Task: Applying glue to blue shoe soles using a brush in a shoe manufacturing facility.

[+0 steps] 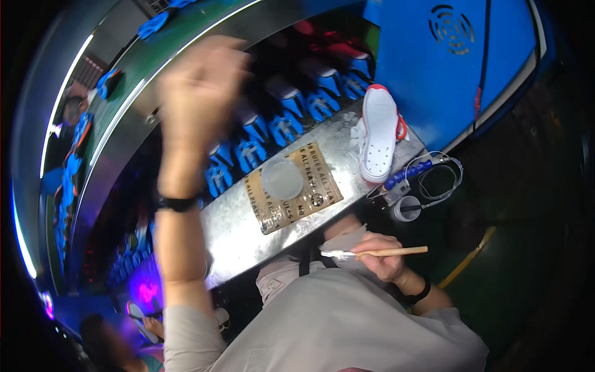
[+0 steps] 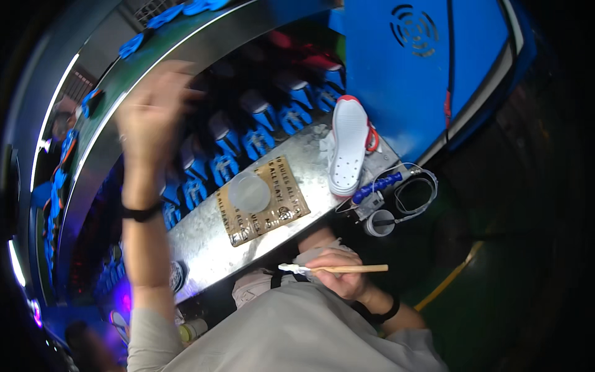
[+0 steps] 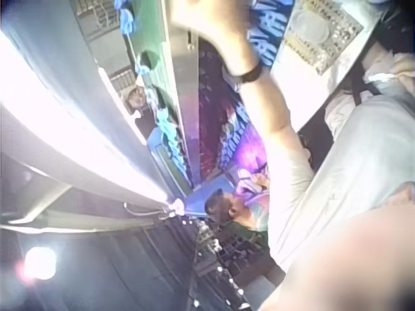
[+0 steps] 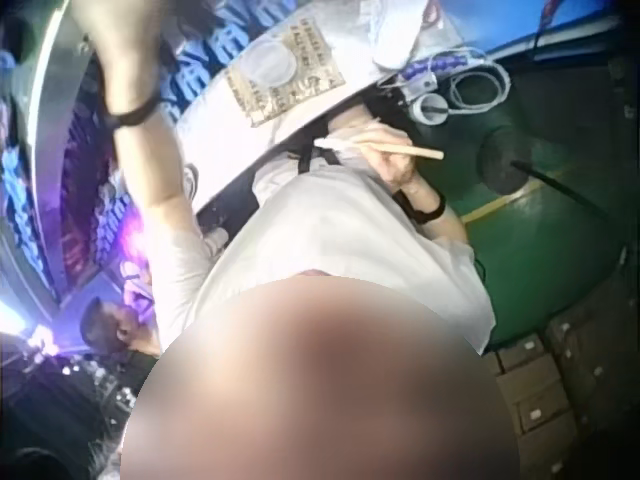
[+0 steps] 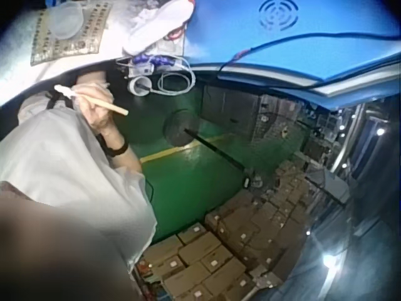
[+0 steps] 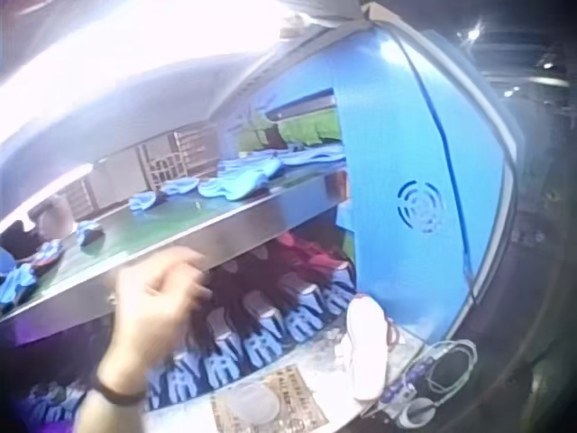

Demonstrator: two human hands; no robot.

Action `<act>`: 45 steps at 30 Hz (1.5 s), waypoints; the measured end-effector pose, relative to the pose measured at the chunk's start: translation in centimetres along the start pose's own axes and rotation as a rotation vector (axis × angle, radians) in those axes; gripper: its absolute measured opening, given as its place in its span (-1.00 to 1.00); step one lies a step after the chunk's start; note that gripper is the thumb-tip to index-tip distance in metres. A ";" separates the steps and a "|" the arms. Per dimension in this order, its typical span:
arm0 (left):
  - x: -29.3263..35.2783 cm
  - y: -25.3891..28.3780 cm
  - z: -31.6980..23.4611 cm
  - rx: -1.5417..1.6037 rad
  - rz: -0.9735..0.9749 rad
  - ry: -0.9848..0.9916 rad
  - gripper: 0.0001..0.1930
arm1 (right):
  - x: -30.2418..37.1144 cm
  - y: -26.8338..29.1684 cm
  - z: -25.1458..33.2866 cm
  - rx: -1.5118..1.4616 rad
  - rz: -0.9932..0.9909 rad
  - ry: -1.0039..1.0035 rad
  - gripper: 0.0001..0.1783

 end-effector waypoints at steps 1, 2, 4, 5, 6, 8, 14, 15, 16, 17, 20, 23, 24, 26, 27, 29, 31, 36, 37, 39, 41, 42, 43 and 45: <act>-2.3 5.5 0.9 -0.213 -0.014 -0.033 -0.65 | -0.4 0.1 -0.4 0.014 -0.016 -0.002 -0.81; -4.1 11.0 4.1 -0.014 -0.234 0.209 -0.61 | -0.8 0.1 -0.7 0.013 -0.004 0.004 -0.81; -6.5 18.9 9.5 -0.007 -0.284 0.545 -0.51 | -1.4 0.3 -1.3 0.013 0.041 -0.013 -0.81; -7.0 21.8 12.8 -0.011 -0.277 0.753 -0.48 | -1.8 0.3 -1.5 0.024 0.038 -0.025 -0.81; -7.5 24.0 15.3 0.014 -0.231 0.749 -0.50 | -2.2 0.1 -1.9 0.005 0.050 -0.031 -0.81; -7.8 27.8 20.8 -0.024 -0.206 0.868 -0.54 | -2.9 -0.1 -2.4 -0.009 0.052 -0.050 -0.80; -9.2 33.4 34.5 -0.492 0.160 0.843 -0.59 | -3.8 -0.9 -3.5 -0.004 0.057 -0.052 -0.78; -9.0 33.9 35.7 -0.485 0.173 0.845 -0.59 | -3.8 -1.1 -3.5 0.003 0.072 -0.046 -0.78; -9.7 34.8 35.1 -0.790 0.134 0.691 -0.59 | -3.9 -1.3 -3.6 0.009 0.087 -0.048 -0.78; -10.0 34.9 33.9 -1.086 0.085 0.518 -0.50 | -3.9 -1.3 -3.6 0.016 0.086 -0.044 -0.78; -9.1 33.2 29.2 -1.453 0.024 0.245 -0.39 | -3.9 -1.7 -3.4 -0.010 0.069 -0.044 -0.79; -6.6 30.0 22.8 -1.555 0.029 -0.012 -0.44 | -4.2 -1.9 -3.3 0.027 0.029 -0.058 -0.80; -5.1 29.5 21.3 -1.478 0.118 0.022 -0.44 | -4.5 -2.0 -3.4 0.018 0.051 -0.076 -0.82; -2.0 29.8 19.4 -1.256 0.308 0.296 -0.44 | -5.1 -1.9 -3.4 0.039 0.061 -0.093 -0.84; -0.2 30.3 18.7 -1.163 0.388 0.444 -0.42 | -5.5 -1.7 -3.3 0.063 0.052 -0.093 -0.84; 2.7 30.6 17.4 -1.043 0.467 0.613 -0.37 | -6.2 -1.4 -3.2 0.086 0.042 -0.134 -0.82; 4.1 30.0 16.2 -0.992 0.414 0.660 -0.30 | -7.5 -1.3 -3.1 0.085 0.028 -0.140 -0.81; 6.2 24.5 10.2 -0.930 -0.385 0.382 -0.31 | -11.7 -1.5 -2.0 0.302 -0.053 -0.059 -0.81; 7.4 22.9 9.2 -0.657 -0.460 0.310 -0.41 | -12.6 -1.4 -1.9 0.332 -0.053 -0.056 -0.81; 10.0 20.3 5.6 -0.696 -0.580 0.216 -0.50 | -14.5 -1.7 -1.6 0.468 -0.061 -0.030 -0.85; 13.5 17.7 3.7 -0.405 -0.594 0.212 -0.55 | -15.6 -2.1 -1.9 0.453 -0.044 -0.069 -0.87; 15.7 16.1 3.8 -0.246 -0.537 0.334 -0.59 | -16.1 -2.5 -2.3 0.498 0.007 -0.116 -0.86; 18.0 14.1 3.6 -0.097 -0.454 0.388 -0.62 | -16.5 -2.9 -2.6 0.539 0.056 -0.132 -0.84; 23.2 9.7 4.1 0.160 -0.294 0.548 -0.67 | -17.4 -3.8 -3.7 0.593 0.094 -0.167 -0.81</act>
Point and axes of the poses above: each hand's wrist, its own x-axis away from the middle knuckle, its own y-axis out of the back of the hand, z = x × y, the point moved 6 cm from there along -x, towards the middle knuckle, and after that the axes turned 11 degrees about z, right-handed, at the moved point
